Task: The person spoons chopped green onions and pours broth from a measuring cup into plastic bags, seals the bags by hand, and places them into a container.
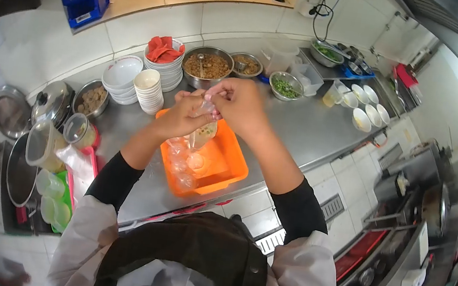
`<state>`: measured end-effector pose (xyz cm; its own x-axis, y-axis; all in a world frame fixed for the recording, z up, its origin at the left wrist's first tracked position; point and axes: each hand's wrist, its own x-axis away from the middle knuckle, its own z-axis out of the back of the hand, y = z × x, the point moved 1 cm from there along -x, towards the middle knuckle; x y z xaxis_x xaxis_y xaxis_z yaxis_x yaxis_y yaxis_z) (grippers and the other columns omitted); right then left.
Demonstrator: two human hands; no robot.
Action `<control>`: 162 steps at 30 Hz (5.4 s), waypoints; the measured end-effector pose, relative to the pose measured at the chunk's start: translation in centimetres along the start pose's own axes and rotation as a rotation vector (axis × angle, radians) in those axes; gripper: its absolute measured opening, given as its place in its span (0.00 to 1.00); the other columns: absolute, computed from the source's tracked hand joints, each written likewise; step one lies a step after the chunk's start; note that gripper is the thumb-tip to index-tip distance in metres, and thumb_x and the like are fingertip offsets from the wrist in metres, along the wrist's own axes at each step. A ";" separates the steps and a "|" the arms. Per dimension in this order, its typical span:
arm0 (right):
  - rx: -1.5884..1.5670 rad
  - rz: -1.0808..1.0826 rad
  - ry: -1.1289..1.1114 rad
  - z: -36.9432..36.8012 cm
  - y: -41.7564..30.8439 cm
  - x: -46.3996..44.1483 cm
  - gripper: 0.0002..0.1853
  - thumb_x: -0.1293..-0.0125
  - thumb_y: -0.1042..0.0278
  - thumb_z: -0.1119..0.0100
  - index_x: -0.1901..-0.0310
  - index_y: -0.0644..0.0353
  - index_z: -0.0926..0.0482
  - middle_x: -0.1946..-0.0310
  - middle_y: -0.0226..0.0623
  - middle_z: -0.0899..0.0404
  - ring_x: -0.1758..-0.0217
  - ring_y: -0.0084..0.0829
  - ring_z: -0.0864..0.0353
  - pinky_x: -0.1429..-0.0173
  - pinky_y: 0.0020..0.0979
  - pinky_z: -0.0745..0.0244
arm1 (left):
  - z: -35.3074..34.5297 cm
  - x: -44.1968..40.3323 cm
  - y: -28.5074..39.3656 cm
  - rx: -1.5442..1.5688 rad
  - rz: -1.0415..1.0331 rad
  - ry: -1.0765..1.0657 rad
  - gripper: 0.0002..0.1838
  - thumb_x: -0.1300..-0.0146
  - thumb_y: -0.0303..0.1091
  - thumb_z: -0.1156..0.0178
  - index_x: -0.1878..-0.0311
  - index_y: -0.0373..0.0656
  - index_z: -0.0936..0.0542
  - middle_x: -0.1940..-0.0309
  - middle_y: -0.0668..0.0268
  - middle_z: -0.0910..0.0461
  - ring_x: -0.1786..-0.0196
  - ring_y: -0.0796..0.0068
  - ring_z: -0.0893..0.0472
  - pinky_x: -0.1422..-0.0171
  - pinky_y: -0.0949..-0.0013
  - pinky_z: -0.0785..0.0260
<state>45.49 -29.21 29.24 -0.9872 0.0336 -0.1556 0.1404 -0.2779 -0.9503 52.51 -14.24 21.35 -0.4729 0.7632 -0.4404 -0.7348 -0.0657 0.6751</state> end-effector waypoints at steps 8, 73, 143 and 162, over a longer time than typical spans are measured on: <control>0.053 0.077 -0.211 8.2 3.0 0.8 0.03 0.36 0.77 0.40 0.65 0.68 0.19 0.77 0.35 0.19 0.80 0.18 0.23 0.75 0.21 0.26 | -7.5 -1.7 3.1 0.460 0.314 0.184 0.09 0.31 0.35 0.43 0.56 0.39 0.19 0.50 0.70 0.24 0.47 0.78 0.28 0.40 0.70 0.37; 0.645 0.236 -1.239 -7.5 4.1 -7.4 0.14 0.31 0.68 0.46 0.74 0.67 0.23 0.83 0.29 0.28 0.78 0.19 0.32 0.72 0.25 0.34 | -3.9 12.8 1.5 -0.456 0.429 0.520 0.11 0.37 0.37 0.44 0.55 0.43 0.21 0.45 0.60 0.30 0.39 0.54 0.35 0.42 0.44 0.47; 0.810 0.366 -0.993 -14.4 10.0 -4.3 0.08 0.41 0.72 0.47 0.66 0.66 0.20 0.74 0.48 0.20 0.68 0.42 0.18 0.61 0.40 0.24 | -2.2 15.6 -1.4 0.992 0.822 0.798 0.22 0.31 0.43 0.52 0.56 0.32 0.18 0.63 0.59 0.16 0.60 0.67 0.17 0.53 0.67 0.27; 1.180 0.348 -0.635 -14.0 10.1 2.5 0.19 0.38 0.63 0.43 0.51 0.66 0.33 0.69 0.49 0.20 0.66 0.46 0.16 0.60 0.44 0.22 | -4.9 13.5 -4.2 1.204 0.884 0.602 0.04 0.41 0.30 0.43 0.66 0.43 0.21 0.72 0.77 0.25 0.68 0.81 0.26 0.69 0.70 0.35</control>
<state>45.50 -18.47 15.45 -0.8242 -0.5543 0.1160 0.5524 -0.8320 -0.0507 46.80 -6.75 9.70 -0.8470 0.3919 0.3593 0.5111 0.4137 0.7534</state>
